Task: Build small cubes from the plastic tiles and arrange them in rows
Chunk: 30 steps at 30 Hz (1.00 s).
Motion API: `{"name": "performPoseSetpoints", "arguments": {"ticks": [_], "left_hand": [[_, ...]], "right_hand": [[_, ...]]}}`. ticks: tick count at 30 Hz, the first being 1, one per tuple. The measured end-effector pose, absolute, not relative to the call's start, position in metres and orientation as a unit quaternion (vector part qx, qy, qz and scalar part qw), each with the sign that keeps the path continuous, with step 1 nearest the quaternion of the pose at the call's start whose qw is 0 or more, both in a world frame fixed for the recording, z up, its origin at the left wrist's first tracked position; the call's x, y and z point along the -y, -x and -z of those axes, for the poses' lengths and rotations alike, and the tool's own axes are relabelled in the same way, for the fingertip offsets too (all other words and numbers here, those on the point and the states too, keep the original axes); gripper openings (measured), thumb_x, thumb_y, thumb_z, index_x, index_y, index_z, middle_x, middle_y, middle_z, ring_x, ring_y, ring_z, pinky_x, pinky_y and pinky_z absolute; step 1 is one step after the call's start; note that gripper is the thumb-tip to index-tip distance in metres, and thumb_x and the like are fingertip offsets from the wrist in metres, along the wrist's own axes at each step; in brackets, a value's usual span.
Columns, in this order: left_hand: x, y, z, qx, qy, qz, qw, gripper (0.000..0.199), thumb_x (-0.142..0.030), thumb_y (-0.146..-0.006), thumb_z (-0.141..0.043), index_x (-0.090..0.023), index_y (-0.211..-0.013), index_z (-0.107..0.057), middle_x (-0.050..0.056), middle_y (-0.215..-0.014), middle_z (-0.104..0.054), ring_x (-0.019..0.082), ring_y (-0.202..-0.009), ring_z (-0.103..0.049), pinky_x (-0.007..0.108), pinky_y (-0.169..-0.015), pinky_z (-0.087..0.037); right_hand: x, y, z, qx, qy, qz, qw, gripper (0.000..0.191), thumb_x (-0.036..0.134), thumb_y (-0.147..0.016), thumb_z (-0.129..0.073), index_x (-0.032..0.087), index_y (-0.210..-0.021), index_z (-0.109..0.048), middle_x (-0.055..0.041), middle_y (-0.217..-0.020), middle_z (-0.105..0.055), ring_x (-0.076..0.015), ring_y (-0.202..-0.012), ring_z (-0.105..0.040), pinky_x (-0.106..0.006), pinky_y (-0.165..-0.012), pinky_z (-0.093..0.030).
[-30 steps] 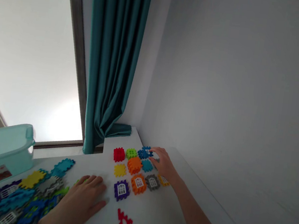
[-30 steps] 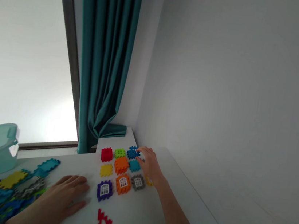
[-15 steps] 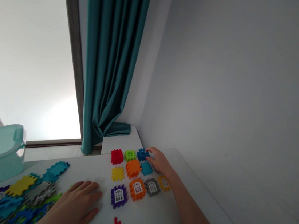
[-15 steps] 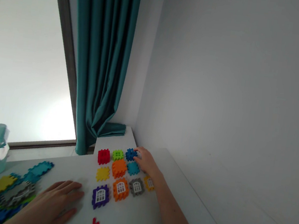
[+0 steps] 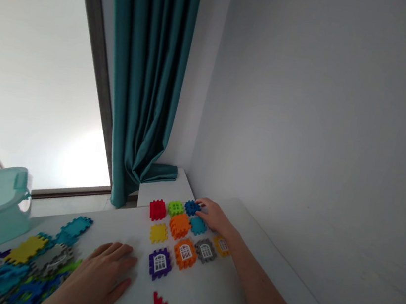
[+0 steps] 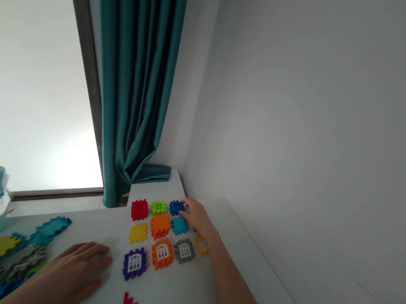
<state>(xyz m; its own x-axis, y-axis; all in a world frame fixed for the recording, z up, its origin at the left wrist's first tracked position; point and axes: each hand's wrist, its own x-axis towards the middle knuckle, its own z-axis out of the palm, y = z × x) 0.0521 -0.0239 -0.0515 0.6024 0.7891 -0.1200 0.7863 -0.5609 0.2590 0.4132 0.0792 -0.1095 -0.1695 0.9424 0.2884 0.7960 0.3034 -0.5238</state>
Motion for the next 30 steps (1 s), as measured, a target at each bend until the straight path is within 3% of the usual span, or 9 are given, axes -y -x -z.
{"name": "performPoseSetpoints", "arguments": {"ticks": [18, 25, 30], "left_hand": [[0.024, -0.052, 0.05, -0.433, -0.89, -0.013, 0.142, 0.032, -0.027, -0.09, -0.052, -0.029, -0.115, -0.071, 0.007, -0.126, -0.067, 0.03, -0.119, -0.06, 0.048, -0.106, -0.044], [0.025, -0.053, 0.045, -0.435, -0.89, -0.001, 0.137, 0.031, -0.027, -0.09, -0.052, -0.028, -0.114, -0.071, 0.008, -0.126, -0.068, 0.03, -0.12, -0.06, 0.048, -0.106, -0.044], [0.027, -0.053, 0.045, -0.433, -0.891, -0.012, 0.137, 0.029, -0.025, -0.09, -0.054, -0.027, -0.113, -0.072, 0.009, -0.124, -0.068, 0.031, -0.117, -0.062, 0.048, -0.104, -0.046]], "right_hand": [[-0.082, -0.413, 0.113, 0.751, 0.591, -0.107, 0.274, 0.033, 0.016, -0.08, -0.071, 0.025, -0.111, -0.07, -0.0057, -0.114, -0.073, -0.0241, -0.106, -0.068, -0.041, -0.1, -0.05], [-0.079, -0.412, 0.109, 0.766, 0.573, -0.093, 0.277, 0.03, 0.016, -0.082, -0.067, 0.021, -0.111, -0.069, -0.0077, -0.116, -0.071, -0.0227, -0.109, -0.066, -0.038, -0.101, -0.049], [-0.074, -0.404, 0.097, 0.775, 0.558, -0.068, 0.289, 0.025, 0.016, -0.084, -0.062, 0.02, -0.108, -0.069, -0.009, -0.116, -0.071, -0.0247, -0.114, -0.063, -0.043, -0.105, -0.047]]}}
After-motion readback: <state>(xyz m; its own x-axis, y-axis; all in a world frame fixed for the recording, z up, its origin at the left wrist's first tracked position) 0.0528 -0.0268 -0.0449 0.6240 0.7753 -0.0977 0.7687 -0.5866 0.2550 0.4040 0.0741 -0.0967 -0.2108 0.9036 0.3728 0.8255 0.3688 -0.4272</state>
